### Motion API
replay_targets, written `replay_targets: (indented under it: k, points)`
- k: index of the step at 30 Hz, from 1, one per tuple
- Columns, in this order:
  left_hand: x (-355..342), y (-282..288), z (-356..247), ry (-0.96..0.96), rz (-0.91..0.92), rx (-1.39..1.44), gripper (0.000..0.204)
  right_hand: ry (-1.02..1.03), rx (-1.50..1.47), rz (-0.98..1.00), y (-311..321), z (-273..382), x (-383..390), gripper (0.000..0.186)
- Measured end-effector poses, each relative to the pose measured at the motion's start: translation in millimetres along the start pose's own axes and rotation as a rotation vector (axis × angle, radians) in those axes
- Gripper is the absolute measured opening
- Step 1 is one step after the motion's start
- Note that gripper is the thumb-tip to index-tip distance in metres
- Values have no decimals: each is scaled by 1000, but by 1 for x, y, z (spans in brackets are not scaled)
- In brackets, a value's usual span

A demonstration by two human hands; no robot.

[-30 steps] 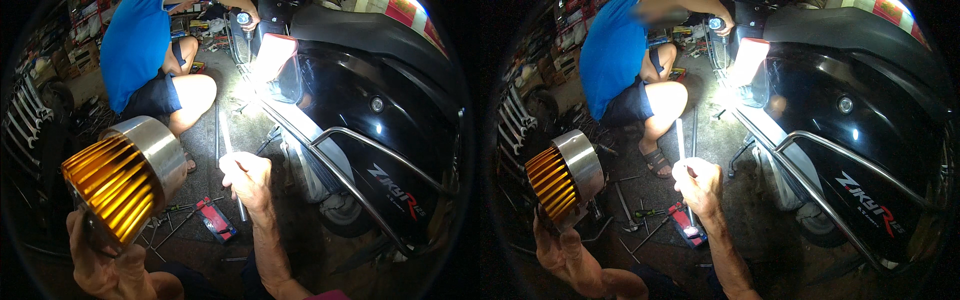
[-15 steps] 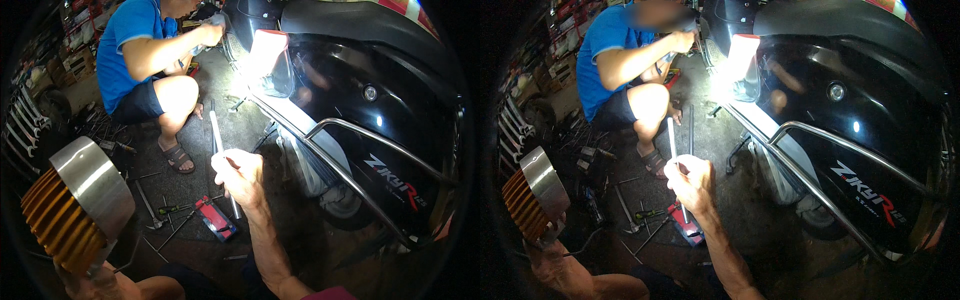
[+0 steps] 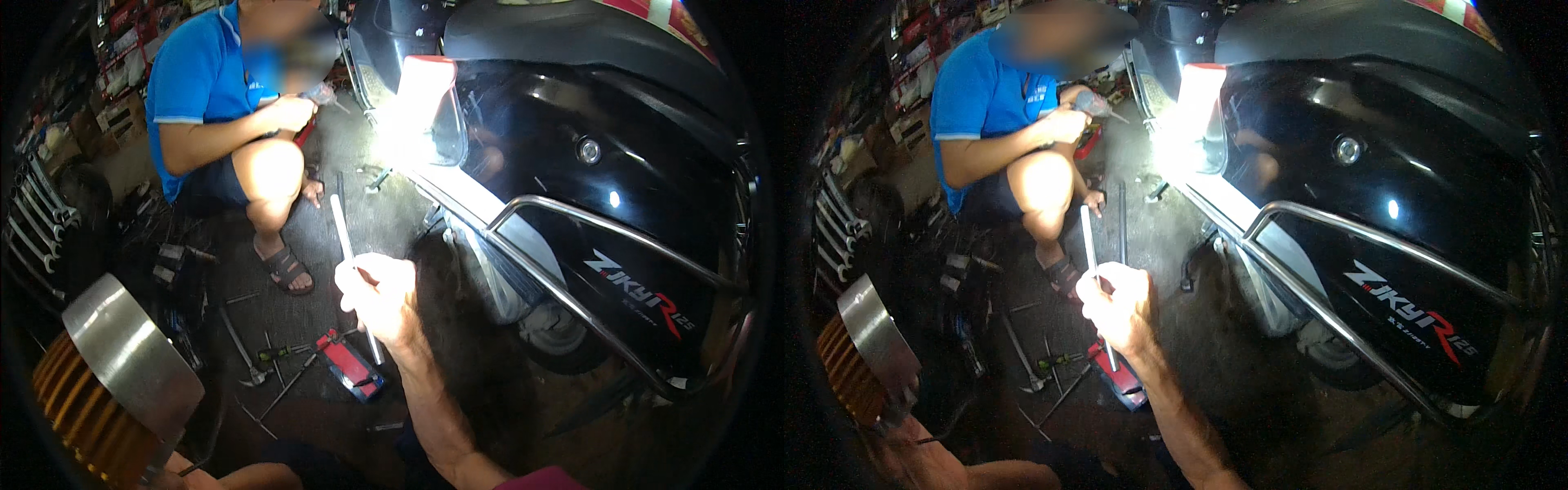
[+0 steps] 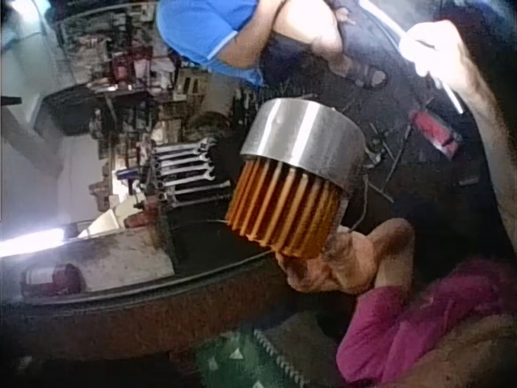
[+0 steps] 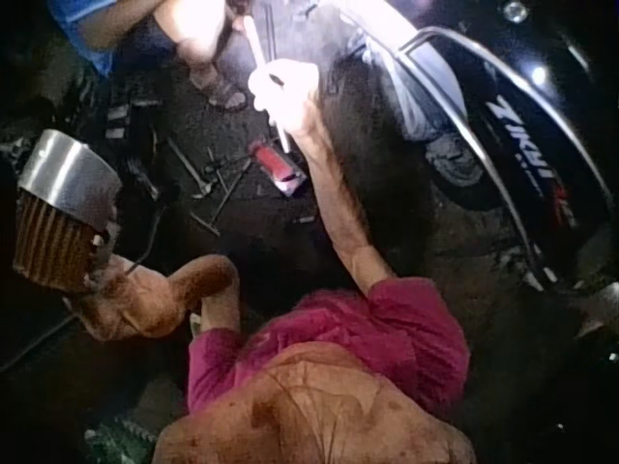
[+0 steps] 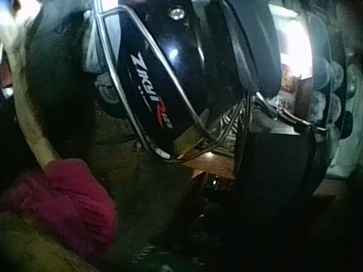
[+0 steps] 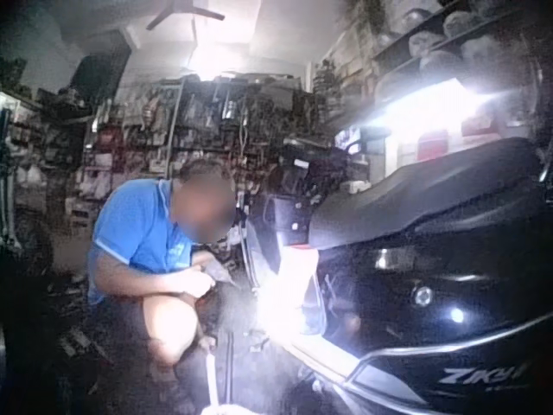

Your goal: The person holds a motorcycle piston in their hands, rotating it to inspect the fins and skirt. Another person in the background works on the motorcycle engine using a power tool. The camera wearer continues to handle the piston throughout the clip.

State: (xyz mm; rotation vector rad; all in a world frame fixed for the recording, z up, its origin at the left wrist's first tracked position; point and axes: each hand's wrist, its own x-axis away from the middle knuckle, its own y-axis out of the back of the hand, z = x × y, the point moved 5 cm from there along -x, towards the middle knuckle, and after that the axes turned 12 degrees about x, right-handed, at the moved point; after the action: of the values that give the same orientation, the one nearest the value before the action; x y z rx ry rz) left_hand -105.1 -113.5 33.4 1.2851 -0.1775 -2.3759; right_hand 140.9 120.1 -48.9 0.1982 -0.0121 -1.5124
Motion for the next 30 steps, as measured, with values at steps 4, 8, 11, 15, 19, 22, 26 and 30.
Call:
replay_targets:
  k: [4, 8, 11, 15, 19, 22, 26, 30]
  points:
    - [-6, -1, -8, 373, -79, 334, 46, -35, -8, 35, -10, -1, 0, 17]
    - [-35, -2, -17, 540, -301, 770, 38, -50, -57, 51, -12, -6, -1, 18]
    - [-36, -5, -15, 687, -433, 851, 32, -55, -20, 53, -12, -5, -1, 19]
    - [-51, -5, -22, 774, -562, 906, 32, -35, -5, 43, -13, -4, -1, 19]
    - [-65, -3, -25, 886, -446, 969, 43, -24, -1, 48, -13, -6, -1, 18]
    - [-74, -4, -25, 925, -471, 1113, 46, 3, 5, 43, -13, -6, -1, 18]
    - [-80, -10, -26, 869, -358, 1115, 44, 10, 48, 34, -13, -5, -2, 18]
    - [-77, -19, -31, 1027, -216, 1046, 57, 38, 45, 29, -11, -6, -1, 18]
